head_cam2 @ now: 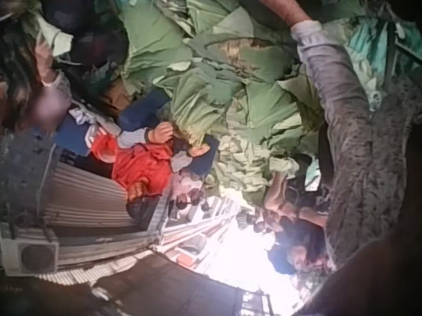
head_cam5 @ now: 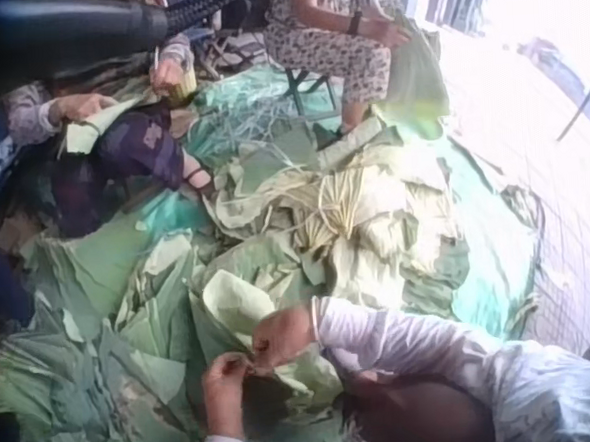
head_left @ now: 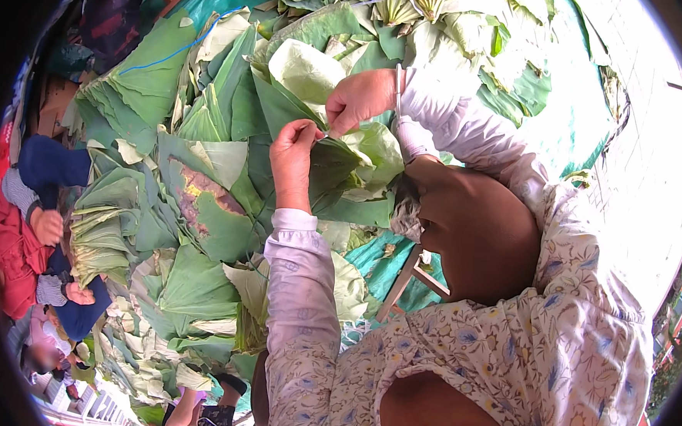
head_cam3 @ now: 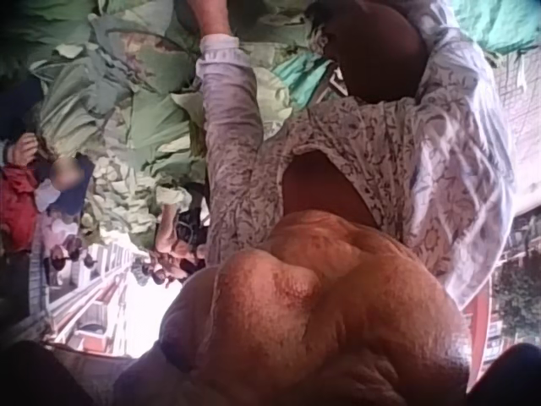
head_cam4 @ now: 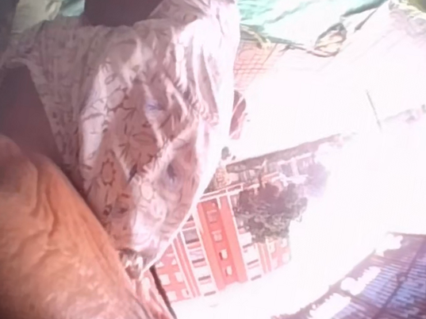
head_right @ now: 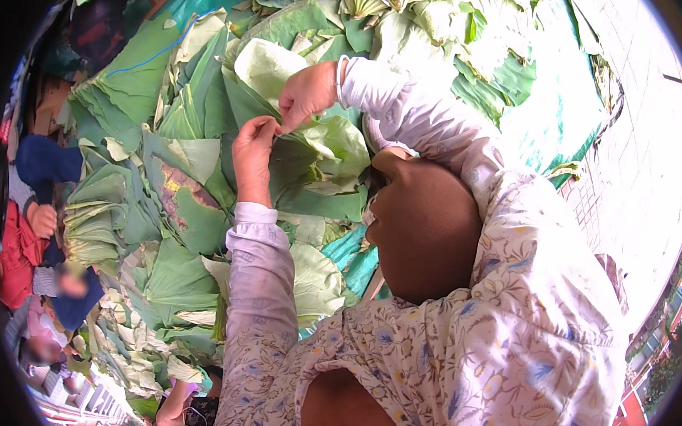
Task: The person sits on the ground and repeatedly folds large green banana leaves, then secures them with a white plastic tie. They handle the leaves one at a time, folding and tying each bundle before placing it aside.
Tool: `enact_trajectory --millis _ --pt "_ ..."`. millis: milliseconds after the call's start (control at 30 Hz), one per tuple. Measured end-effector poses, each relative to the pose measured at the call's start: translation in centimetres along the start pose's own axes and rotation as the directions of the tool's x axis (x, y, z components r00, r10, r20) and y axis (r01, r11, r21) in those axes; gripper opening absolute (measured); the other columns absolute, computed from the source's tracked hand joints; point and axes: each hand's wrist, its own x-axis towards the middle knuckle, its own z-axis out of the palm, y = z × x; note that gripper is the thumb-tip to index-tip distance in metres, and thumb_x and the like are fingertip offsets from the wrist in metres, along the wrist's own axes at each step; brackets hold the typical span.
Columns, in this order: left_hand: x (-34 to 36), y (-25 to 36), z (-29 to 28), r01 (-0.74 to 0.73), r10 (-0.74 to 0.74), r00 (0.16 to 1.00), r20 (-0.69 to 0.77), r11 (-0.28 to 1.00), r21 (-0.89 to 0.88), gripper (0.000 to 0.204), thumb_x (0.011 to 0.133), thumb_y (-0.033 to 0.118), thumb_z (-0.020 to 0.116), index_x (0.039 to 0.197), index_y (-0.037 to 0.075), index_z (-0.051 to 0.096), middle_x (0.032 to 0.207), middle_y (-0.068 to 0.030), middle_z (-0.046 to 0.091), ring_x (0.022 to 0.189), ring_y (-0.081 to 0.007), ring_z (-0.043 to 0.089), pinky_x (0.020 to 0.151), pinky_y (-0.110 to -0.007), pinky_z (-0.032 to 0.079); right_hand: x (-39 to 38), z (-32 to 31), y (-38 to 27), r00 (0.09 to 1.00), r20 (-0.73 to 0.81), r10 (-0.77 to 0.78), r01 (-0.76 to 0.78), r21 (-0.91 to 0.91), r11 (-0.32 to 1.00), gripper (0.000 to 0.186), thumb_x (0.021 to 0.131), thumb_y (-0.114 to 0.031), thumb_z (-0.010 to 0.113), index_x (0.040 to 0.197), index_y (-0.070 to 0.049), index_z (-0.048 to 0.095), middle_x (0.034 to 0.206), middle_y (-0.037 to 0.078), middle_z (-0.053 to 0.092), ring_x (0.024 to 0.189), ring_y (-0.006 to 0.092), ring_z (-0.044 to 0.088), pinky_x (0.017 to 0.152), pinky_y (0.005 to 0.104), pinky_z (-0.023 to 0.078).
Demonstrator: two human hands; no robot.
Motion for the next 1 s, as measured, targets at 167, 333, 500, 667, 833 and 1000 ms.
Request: enact_trajectory --millis 167,333,500,667,833,1000 --pt "1.0 -2.5 0.3 -0.116 0.112 0.993 0.041 0.990 0.084 0.010 0.074 0.003 0.059 0.083 0.001 0.057 0.070 0.0001 0.056 0.063 -0.0052 0.048 0.060 -0.018 0.040 0.7 0.8 1.1 0.996 0.059 0.071 -0.092 0.550 0.830 0.016 0.073 -0.021 0.060 0.079 -0.005 0.058 0.061 -0.003 0.048 0.042 0.0030 0.031 0.036 0.0197 0.023" --pt "0.5 -3.1 0.2 -0.129 0.089 0.990 0.112 0.892 0.433 0.015 0.074 0.014 0.061 0.084 0.004 0.057 0.070 0.0001 0.057 0.065 -0.0066 0.048 0.066 -0.022 0.041 2.6 1.6 1.3 0.994 -0.009 0.113 -0.093 0.498 0.862 0.019 0.074 -0.023 0.059 0.081 -0.005 0.058 0.062 -0.002 0.051 0.044 0.0036 0.034 0.037 0.0193 0.027" --pt "0.7 -2.5 -0.7 -0.074 0.056 0.995 0.077 0.965 0.253 0.013 0.075 0.009 0.060 0.086 0.002 0.059 0.074 0.0011 0.058 0.068 -0.0066 0.049 0.067 -0.021 0.040 1.4 1.7 0.7 0.952 -0.285 -0.111 0.282 0.678 0.679 0.027 0.079 -0.028 0.051 0.095 -0.007 0.058 0.077 -0.002 0.057 0.051 0.0047 0.045 0.045 0.0184 0.036" --pt "0.5 -1.7 -0.6 0.061 -0.068 0.993 0.098 0.995 0.080 0.011 0.073 0.004 0.059 0.084 0.003 0.060 0.072 -0.0001 0.057 0.059 -0.0051 0.041 0.054 -0.018 0.033 3.7 3.7 3.7 0.758 -0.410 -0.508 0.329 -0.432 0.840 0.026 0.069 -0.022 0.055 0.093 -0.014 0.059 0.084 0.009 0.059 0.069 0.0270 0.057 0.065 0.0341 0.045" --pt "0.2 -1.5 -0.9 0.018 -0.018 0.997 0.071 1.000 -0.007 0.011 0.073 0.002 0.058 0.083 0.003 0.054 0.068 -0.0015 0.055 0.052 -0.0050 0.040 0.045 -0.018 0.029 2.5 3.4 2.0 0.883 -0.418 -0.213 0.076 -0.320 0.944 0.016 0.070 -0.023 0.057 0.079 -0.010 0.062 0.069 0.008 0.059 0.067 0.0217 0.058 0.062 0.0308 0.045" --pt "0.4 -2.6 -1.2 -0.012 0.012 1.000 0.006 1.000 0.016 0.012 0.073 0.003 0.060 0.082 0.003 0.052 0.067 0.0016 0.052 0.056 -0.0038 0.042 0.050 -0.017 0.033 2.8 3.9 2.5 0.904 -0.404 -0.140 0.022 -0.283 0.959 0.020 0.068 -0.027 0.059 0.080 -0.012 0.063 0.071 0.007 0.060 0.065 0.0212 0.058 0.061 0.0303 0.045"
